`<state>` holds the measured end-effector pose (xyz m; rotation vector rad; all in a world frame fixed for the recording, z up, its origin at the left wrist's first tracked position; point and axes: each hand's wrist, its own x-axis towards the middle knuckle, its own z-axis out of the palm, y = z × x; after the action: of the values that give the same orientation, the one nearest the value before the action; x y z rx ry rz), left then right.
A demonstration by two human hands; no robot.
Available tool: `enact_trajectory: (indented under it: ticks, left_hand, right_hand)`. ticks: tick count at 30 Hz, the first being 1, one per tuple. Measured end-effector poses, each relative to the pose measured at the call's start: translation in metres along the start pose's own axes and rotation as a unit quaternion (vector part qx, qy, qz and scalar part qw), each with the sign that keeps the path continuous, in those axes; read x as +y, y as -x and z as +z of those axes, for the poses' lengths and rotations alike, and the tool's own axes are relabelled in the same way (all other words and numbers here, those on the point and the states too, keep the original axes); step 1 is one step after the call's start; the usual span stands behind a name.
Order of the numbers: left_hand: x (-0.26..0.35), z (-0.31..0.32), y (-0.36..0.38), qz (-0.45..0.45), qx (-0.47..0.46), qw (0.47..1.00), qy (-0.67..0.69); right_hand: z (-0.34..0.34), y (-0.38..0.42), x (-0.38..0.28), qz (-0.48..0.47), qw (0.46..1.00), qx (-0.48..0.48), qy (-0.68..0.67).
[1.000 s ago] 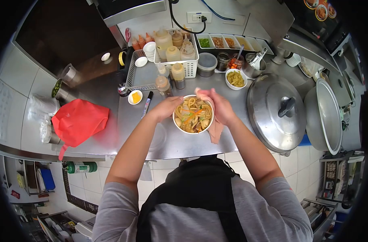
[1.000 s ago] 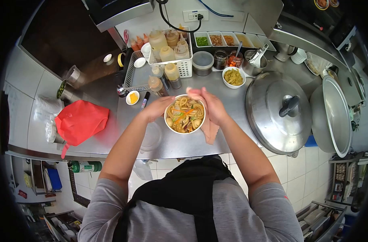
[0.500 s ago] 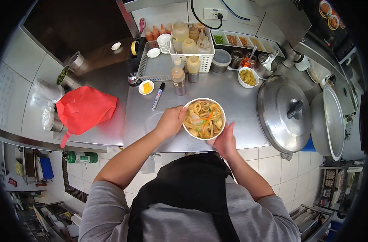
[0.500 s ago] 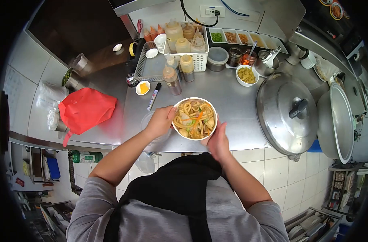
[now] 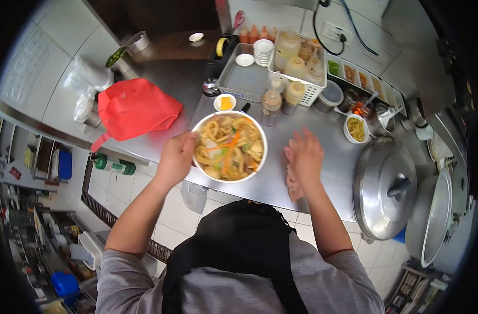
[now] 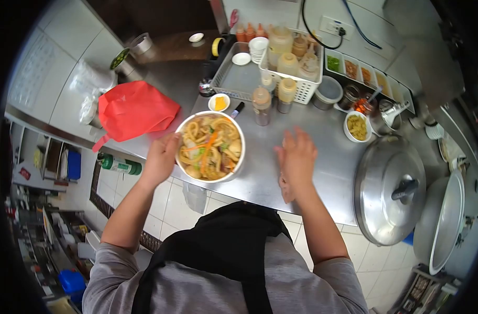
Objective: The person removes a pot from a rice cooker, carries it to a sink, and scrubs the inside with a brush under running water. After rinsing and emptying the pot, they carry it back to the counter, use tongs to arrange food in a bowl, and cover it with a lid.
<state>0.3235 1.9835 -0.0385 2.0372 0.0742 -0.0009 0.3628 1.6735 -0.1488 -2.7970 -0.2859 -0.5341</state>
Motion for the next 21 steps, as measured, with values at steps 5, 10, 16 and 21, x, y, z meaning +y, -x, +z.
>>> enact_trajectory:
  ticks: [5, 10, 16, 21]
  left_hand:
    - [-0.039, -0.052, 0.004, -0.049, 0.084, 0.995, -0.038]
    - [-0.102, -0.072, -0.007, -0.069, 0.062, 0.995, -0.038]
    - [-0.148, -0.088, -0.045, -0.053, -0.077, 0.995, -0.042]
    - [-0.181, -0.101, -0.074, 0.023, -0.158, 0.981, 0.106]
  right_hand:
    - [0.036, 0.058, -0.075, -0.308, 0.926, -0.133, -0.175]
    - [0.052, 0.096, -0.041, -0.421, 0.897, -0.095, -0.093]
    - [0.01, 0.069, -0.114, 0.088, 0.915, 0.039, -0.392]
    - [0.015, 0.049, -0.219, 0.017, 0.936, 0.015, -0.352]
